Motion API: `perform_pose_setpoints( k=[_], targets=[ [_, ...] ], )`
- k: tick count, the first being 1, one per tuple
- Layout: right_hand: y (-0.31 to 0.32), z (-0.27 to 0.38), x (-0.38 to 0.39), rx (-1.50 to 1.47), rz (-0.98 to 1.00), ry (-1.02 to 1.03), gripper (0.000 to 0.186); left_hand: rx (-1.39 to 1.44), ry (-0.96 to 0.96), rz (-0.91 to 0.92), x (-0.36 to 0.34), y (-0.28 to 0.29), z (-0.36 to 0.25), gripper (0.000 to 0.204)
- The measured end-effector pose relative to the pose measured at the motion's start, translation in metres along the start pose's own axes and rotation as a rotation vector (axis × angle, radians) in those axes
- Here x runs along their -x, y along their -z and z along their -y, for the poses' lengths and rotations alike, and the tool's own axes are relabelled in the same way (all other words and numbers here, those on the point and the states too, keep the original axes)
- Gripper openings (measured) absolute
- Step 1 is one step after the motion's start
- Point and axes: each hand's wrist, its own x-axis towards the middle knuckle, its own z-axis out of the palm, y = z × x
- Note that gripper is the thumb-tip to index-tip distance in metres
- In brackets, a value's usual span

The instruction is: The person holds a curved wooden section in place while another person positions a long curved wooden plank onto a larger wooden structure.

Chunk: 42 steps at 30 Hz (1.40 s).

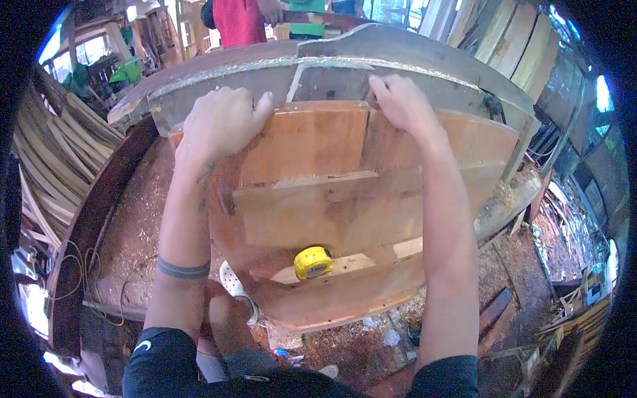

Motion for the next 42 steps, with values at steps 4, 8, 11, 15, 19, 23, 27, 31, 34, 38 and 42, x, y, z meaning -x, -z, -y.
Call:
perform_pose_setpoints(
  k=[4,8,11,15,19,23,27,31,34,38,42],
  targets=[
    [0.0,-0.008,0.008,0.04,0.133,-0.046,0.044,-0.005,0.003,0.013,-0.001,-0.001,-0.001,0.055],
    [-0.006,-0.006,0.011,0.182,0.016,-0.04,0.042,-0.007,0.003,0.021,-0.001,0.001,-0.003,0.053],
    [-0.007,0.003,0.018,0.286,-0.041,0.045,0.044,0.0,0.01,0.011,-0.003,-0.003,0.0,0.053],
    [-0.014,-0.011,0.016,0.273,-0.064,-0.036,0.045,-0.032,-0.011,-0.047,-0.003,-0.005,-0.002,0.053],
    [-0.013,0.0,0.02,0.217,-0.094,-0.073,0.046,-0.038,0.007,-0.016,-0.003,-0.006,-0.002,0.054],
    [-0.011,0.006,0.022,0.182,-0.114,-0.094,0.046,-0.044,-0.003,-0.023,0.0,-0.004,-0.003,0.055],
    [-0.009,0.01,0.022,0.168,-0.089,-0.103,0.045,-0.058,0.003,-0.006,0.0,-0.005,-0.001,0.055],
    [-0.009,0.005,0.022,0.172,-0.083,-0.129,0.046,-0.077,0.008,-0.011,-0.003,-0.007,-0.004,0.056],
    [-0.008,0.007,0.022,0.177,-0.068,-0.139,0.045,-0.084,0.015,0.018,-0.002,-0.004,-0.004,0.055],
    [-0.007,0.009,0.022,0.176,-0.057,-0.123,0.045,-0.099,0.027,0.028,-0.003,-0.007,-0.002,0.056],
    [-0.01,0.003,0.023,0.173,-0.113,-0.129,0.041,-0.094,0.025,0.004,-0.006,-0.009,-0.001,0.057]
  ],
)
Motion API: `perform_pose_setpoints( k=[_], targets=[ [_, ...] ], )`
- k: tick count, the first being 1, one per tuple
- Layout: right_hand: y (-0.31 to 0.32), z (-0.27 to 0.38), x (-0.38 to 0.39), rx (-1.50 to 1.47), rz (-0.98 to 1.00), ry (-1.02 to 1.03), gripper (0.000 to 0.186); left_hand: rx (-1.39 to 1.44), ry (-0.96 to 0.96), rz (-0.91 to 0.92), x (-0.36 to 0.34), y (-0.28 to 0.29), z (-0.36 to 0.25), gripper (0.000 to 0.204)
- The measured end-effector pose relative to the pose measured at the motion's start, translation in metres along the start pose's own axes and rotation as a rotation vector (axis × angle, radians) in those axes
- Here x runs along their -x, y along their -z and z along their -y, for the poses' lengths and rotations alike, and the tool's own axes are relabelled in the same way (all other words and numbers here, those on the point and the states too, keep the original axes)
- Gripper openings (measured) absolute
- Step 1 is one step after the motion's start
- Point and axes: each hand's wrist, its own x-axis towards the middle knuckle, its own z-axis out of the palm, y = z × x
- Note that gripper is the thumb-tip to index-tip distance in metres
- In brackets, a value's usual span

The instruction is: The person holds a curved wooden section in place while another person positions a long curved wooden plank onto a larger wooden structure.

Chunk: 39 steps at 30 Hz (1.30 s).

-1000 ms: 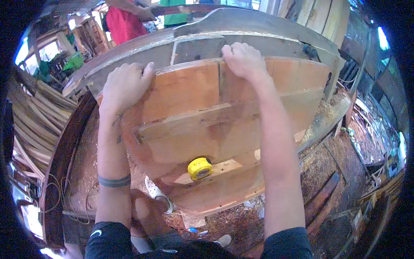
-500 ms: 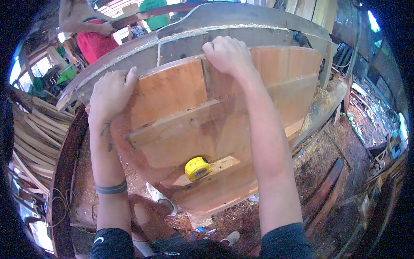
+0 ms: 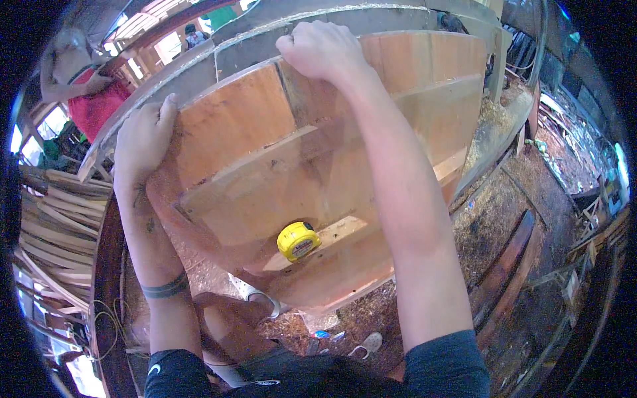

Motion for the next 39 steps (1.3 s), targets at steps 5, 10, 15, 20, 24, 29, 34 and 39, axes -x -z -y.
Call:
perform_pose_setpoints(
  k=[5,10,15,20,24,29,34,39],
  targets=[
    [0.004,0.004,0.0,0.002,0.069,0.005,0.045,0.008,0.016,0.04,0.0,0.001,-0.001,0.058],
    [0.005,0.004,0.001,0.022,0.051,0.007,0.045,-0.012,0.005,0.022,-0.002,-0.001,0.002,0.058],
    [0.005,0.002,0.001,0.024,0.081,-0.003,0.045,-0.008,0.001,0.009,-0.002,-0.002,0.001,0.058],
    [0.023,0.002,0.003,-0.093,0.322,0.045,0.058,-0.015,-0.004,0.0,0.0,-0.001,0.003,0.058],
    [0.023,-0.012,0.005,-0.032,0.283,0.211,0.065,-0.008,-0.006,0.002,0.0,0.0,0.001,0.058],
    [0.024,-0.029,-0.013,-0.471,0.593,0.338,0.067,-0.021,-0.001,-0.024,0.002,-0.001,-0.001,0.058],
    [0.021,-0.022,-0.007,-0.39,0.52,0.255,0.066,-0.03,-0.009,-0.02,0.001,-0.001,0.001,0.058],
    [0.023,-0.027,-0.01,-0.447,0.55,0.275,0.066,-0.016,-0.015,-0.023,-0.001,-0.004,0.002,0.059]
  ],
)
